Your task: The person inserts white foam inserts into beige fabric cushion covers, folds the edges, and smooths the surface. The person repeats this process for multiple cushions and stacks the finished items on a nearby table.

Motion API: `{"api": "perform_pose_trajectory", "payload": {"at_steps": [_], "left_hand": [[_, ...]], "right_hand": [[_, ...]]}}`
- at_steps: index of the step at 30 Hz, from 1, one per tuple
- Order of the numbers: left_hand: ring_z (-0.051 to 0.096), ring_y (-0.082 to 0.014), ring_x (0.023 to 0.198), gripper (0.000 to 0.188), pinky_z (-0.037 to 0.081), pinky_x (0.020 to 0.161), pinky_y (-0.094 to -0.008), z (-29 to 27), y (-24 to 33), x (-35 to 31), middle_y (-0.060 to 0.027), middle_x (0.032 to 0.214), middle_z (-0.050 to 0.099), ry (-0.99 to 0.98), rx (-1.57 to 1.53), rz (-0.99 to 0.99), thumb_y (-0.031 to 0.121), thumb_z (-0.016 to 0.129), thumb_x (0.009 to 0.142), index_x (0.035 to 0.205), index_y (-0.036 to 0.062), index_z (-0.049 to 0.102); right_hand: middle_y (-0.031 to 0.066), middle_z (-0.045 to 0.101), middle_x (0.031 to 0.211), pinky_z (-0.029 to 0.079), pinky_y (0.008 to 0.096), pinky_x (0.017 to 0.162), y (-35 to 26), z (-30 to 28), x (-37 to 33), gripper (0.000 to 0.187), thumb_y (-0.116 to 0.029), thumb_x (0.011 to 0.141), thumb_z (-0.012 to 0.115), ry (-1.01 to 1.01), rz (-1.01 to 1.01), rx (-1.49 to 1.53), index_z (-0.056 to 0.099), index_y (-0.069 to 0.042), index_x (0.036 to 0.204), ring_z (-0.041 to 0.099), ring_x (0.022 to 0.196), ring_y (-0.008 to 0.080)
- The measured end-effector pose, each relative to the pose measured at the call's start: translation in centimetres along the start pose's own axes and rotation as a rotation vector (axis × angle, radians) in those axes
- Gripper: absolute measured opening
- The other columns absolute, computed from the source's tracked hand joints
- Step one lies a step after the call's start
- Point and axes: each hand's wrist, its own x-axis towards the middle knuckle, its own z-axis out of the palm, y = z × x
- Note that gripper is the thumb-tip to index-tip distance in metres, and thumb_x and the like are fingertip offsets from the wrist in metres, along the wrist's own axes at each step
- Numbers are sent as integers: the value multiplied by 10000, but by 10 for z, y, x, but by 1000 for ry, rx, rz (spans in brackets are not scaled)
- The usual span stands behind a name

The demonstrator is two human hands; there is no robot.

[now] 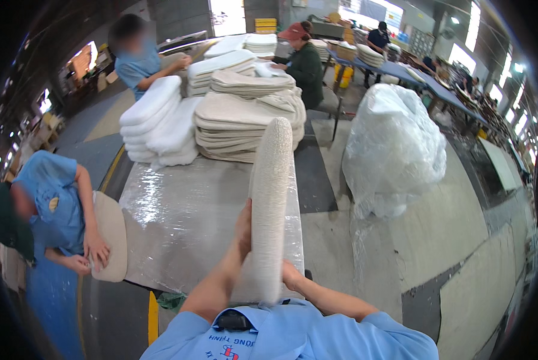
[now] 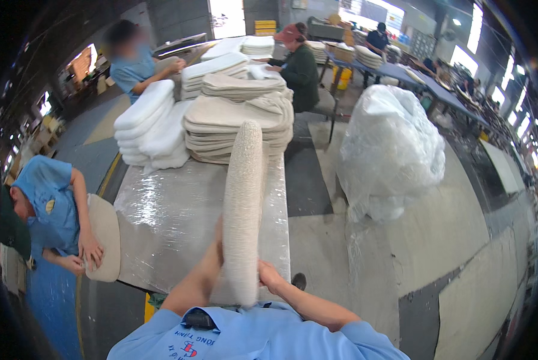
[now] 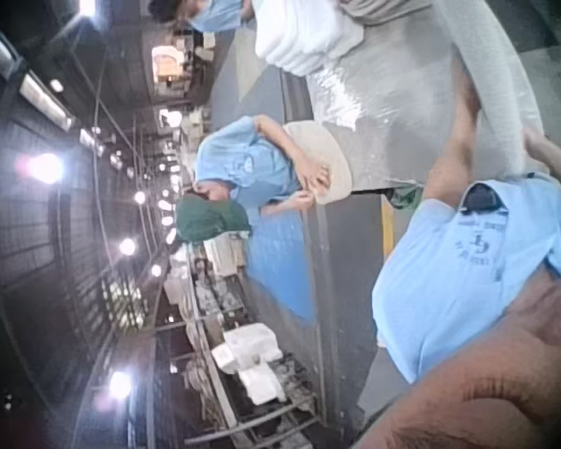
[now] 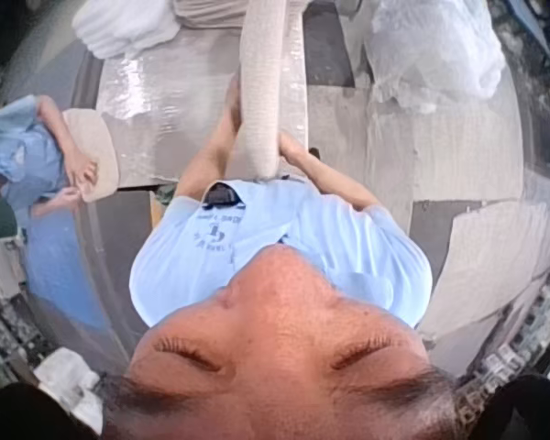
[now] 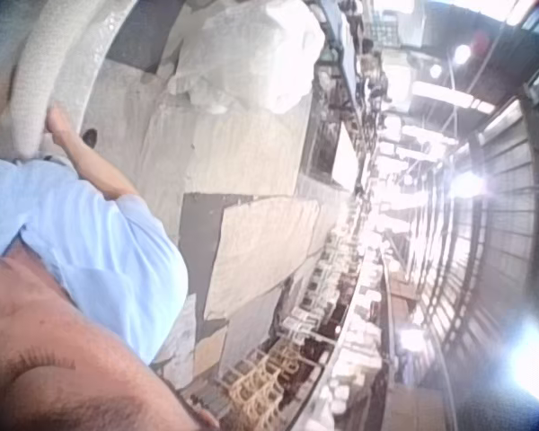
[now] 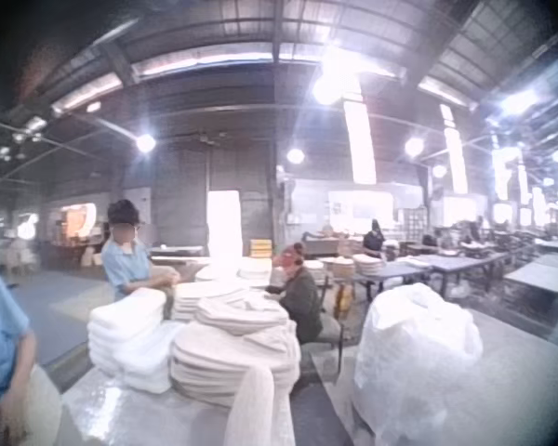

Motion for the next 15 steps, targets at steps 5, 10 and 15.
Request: {"api": "perform_pose_trajectory", "payload": {"at_steps": [5,10,15], "left_hand": [[634,-216,1257,674,480,1093,-380,-39,3,-9,-146,1421,669,-72,508,-140,537,375,1161,1470,-12,616],[616,-244,1294,616,469,1115,-374,-60,-45,-24,-153,1396,684,-359,880,-408,480,428,1160,1488,-16,588],[668,-334,1156,589,496,1030,-441,-88,-91,-33,-216,1269,708,-412,1182,-372,493,463,1126,1273,-42,662]], "right_hand": [[50,607,1436,463,452,1048,-78,-89,-29,768,-690,1080,467,170,-533,420,414,-174,1647,554,1310,198],[151,661,1368,445,444,1155,-99,-133,-83,728,-572,1120,487,194,-920,151,479,4,1564,608,1329,274],[139,711,1285,550,411,1048,-26,-118,-86,507,-403,1138,521,164,-429,437,603,23,1399,708,1155,253]]}}
